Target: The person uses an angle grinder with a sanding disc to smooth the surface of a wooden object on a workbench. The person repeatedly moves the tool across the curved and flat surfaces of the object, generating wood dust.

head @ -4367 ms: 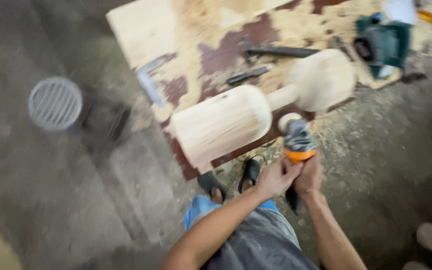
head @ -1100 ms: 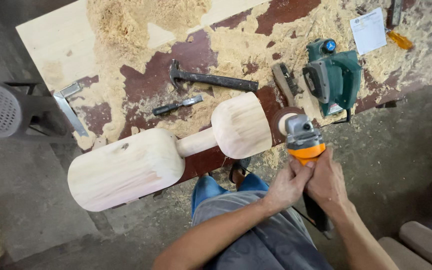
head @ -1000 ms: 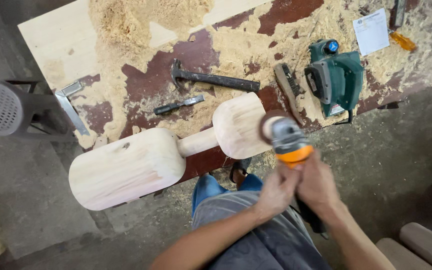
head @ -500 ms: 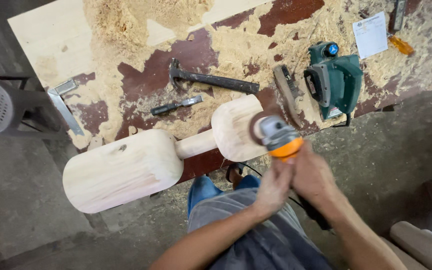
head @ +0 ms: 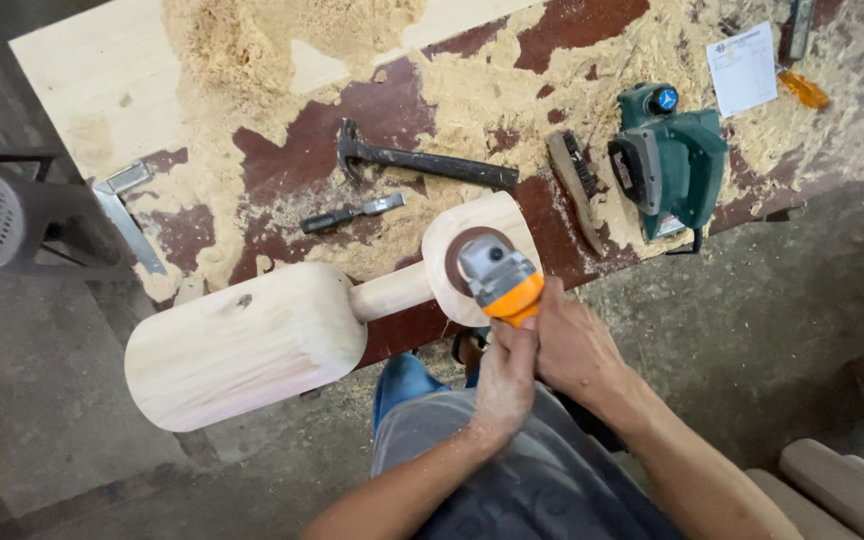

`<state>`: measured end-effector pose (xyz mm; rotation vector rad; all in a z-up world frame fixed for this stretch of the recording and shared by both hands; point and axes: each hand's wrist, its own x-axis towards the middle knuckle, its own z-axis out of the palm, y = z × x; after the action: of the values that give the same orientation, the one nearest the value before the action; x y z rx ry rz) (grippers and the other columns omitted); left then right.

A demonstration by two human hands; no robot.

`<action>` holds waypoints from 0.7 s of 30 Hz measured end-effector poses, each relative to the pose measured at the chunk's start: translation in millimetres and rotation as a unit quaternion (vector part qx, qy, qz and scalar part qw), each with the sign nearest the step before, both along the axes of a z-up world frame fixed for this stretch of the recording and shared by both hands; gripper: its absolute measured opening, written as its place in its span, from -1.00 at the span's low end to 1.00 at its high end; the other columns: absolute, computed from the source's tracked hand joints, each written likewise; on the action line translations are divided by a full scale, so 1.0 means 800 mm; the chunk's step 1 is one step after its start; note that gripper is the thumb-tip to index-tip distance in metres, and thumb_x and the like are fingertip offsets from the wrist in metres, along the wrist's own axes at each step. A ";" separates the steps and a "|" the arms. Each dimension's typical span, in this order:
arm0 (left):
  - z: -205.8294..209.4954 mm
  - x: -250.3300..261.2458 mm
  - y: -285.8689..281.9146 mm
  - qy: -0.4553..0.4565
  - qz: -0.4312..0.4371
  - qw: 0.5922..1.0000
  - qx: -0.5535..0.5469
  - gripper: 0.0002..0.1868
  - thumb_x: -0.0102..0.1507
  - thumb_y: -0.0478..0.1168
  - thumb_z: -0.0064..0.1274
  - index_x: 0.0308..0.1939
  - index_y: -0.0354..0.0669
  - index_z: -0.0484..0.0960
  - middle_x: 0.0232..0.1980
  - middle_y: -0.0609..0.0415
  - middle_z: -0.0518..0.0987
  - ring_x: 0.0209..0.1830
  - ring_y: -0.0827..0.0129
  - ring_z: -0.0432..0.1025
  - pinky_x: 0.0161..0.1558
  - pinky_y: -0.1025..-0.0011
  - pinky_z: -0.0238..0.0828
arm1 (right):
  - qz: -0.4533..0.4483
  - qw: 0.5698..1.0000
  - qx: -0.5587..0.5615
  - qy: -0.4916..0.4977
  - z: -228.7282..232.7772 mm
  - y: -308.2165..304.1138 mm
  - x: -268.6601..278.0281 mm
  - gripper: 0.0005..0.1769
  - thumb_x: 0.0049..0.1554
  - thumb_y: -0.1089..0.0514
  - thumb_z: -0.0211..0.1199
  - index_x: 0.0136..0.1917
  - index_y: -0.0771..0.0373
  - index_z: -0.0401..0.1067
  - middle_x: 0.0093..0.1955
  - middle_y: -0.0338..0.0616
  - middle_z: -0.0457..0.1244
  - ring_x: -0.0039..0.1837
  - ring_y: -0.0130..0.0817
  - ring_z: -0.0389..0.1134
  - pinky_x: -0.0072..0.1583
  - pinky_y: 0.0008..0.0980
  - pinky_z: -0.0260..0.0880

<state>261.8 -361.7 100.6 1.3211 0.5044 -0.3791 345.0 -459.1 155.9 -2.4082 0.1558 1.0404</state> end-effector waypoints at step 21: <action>0.005 0.037 -0.018 -0.121 -0.104 0.974 0.163 -0.40 0.53 0.11 -0.31 0.34 -0.33 0.47 0.07 -0.38 0.57 0.04 -0.12 0.49 0.06 0.15 0.43 | 0.006 0.999 -0.035 -0.027 0.016 -0.012 0.043 -0.16 0.05 -0.34 0.31 0.17 0.46 0.24 -0.04 0.39 0.38 0.08 0.27 0.45 0.10 0.06 0.43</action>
<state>291.8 -375.8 104.8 1.7212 0.2276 -0.3090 379.3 -469.1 168.6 -2.5004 0.1604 0.9888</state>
